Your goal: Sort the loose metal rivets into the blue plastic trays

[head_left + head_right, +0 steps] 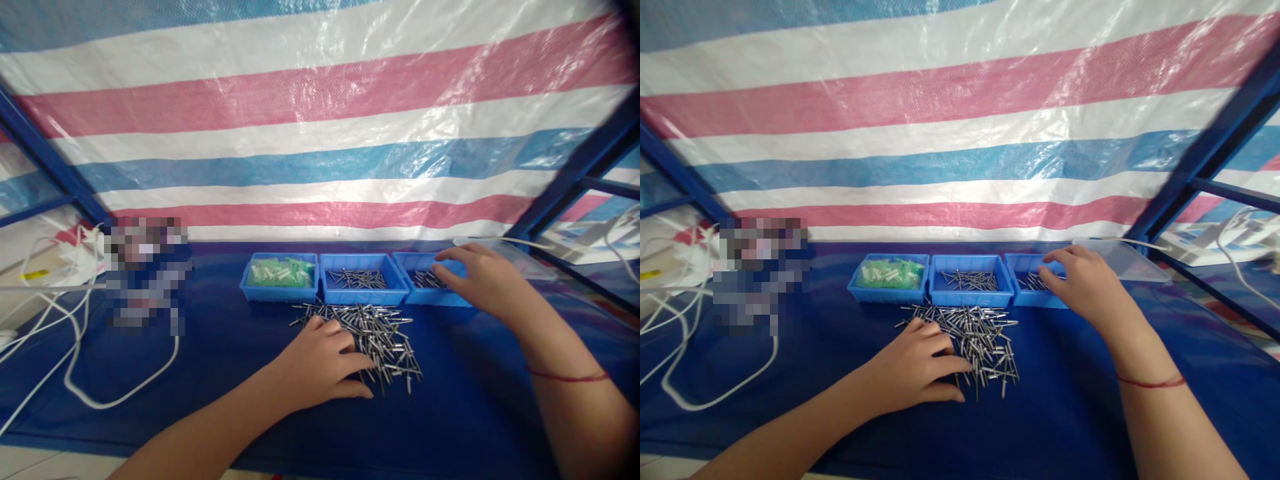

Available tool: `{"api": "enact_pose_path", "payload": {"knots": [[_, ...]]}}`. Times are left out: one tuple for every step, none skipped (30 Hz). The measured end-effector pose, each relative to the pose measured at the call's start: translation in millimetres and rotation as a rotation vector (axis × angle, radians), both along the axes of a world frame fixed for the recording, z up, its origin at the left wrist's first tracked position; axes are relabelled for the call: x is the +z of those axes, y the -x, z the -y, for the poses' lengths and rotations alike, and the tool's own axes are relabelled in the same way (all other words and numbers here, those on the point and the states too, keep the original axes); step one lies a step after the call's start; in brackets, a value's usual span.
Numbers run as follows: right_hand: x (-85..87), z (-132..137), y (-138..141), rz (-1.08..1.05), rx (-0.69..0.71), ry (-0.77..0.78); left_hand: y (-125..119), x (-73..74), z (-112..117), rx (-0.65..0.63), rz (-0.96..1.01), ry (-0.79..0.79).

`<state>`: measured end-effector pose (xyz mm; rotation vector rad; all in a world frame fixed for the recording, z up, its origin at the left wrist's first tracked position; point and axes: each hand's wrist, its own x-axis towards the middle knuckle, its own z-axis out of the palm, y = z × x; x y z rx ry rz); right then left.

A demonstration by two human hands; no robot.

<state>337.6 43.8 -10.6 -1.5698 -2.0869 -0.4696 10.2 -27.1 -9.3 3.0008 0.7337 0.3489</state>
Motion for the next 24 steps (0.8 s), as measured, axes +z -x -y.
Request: {"api": "enact_pose_path", "payload": {"knots": [[4.3,2,6,-0.025,0.019,-0.007,0,0.0,0,-0.001,-0.011,-0.019],[9.3,5,13,-0.05,0.046,-0.006,-1,0.2,0,0.001,-0.019,-0.037],[14.3,9,21,-0.075,0.073,-0.006,-1,0.6,1,0.004,-0.026,-0.052],[18.9,12,30,-0.095,0.102,-0.003,-2,1.1,1,0.01,-0.032,-0.067],[22.6,16,39,-0.112,0.13,0.004,-2,1.5,1,0.017,-0.04,-0.081],[25.5,20,47,-0.13,0.157,0.012,-2,1.7,1,0.024,-0.05,-0.094],[27.3,23,55,-0.145,0.185,0.024,-3,1.6,1,0.032,-0.059,-0.105],[28.3,26,63,-0.156,0.216,0.038,-3,1.2,1,0.041,-0.066,-0.116],[28.6,29,70,-0.164,0.251,0.056,-3,0.7,1,0.052,-0.069,-0.126],[28.5,32,77,-0.167,0.291,0.077,-3,-0.1,1,0.065,-0.067,-0.135],[28.1,34,83,-0.168,0.331,0.096,-3,-0.9,0,0.079,-0.061,-0.14],[27.7,36,88,-0.169,0.369,0.112,-3,-1.7,-1,0.09,-0.052,-0.14],[27.3,38,94,-0.169,0.404,0.126,-2,-2.5,-1,0.099,-0.042,-0.134],[27.0,40,98,-0.169,0.435,0.136,-2,-3.0,-2,0.106,-0.032,-0.125],[26.9,42,102,-0.168,0.463,0.146,-2,-3.4,-3,0.112,-0.025,-0.113],[26.8,44,106,-0.168,0.486,0.156,-2,-3.5,-3,0.119,-0.022,-0.099],[26.7,46,109,-0.167,0.505,0.167,-2,-3.3,-3,0.127,-0.022,-0.088],[26.5,48,112,-0.167,0.52,0.177,-2,-3.0,-3,0.136,-0.025,-0.082],[26.3,49,114,-0.166,0.532,0.189,-3,-2.5,-3,0.144,-0.028,-0.078],[25.9,50,116,-0.166,0.541,0.199,-3,-2.1,-2,0.151,-0.03,-0.076],[25.4,51,117,-0.164,0.546,0.209,-3,-1.8,-2,0.158,-0.03,-0.075],[24.9,52,119,-0.163,0.55,0.218,-4,-1.6,-2,0.166,-0.029,-0.074],[24.3,52,120,-0.16,0.553,0.228,-4,-1.6,-2,0.174,-0.029,-0.073],[23.8,53,120,-0.157,0.554,0.236,-4,-1.8,-2,0.184,-0.031,-0.071]]}}
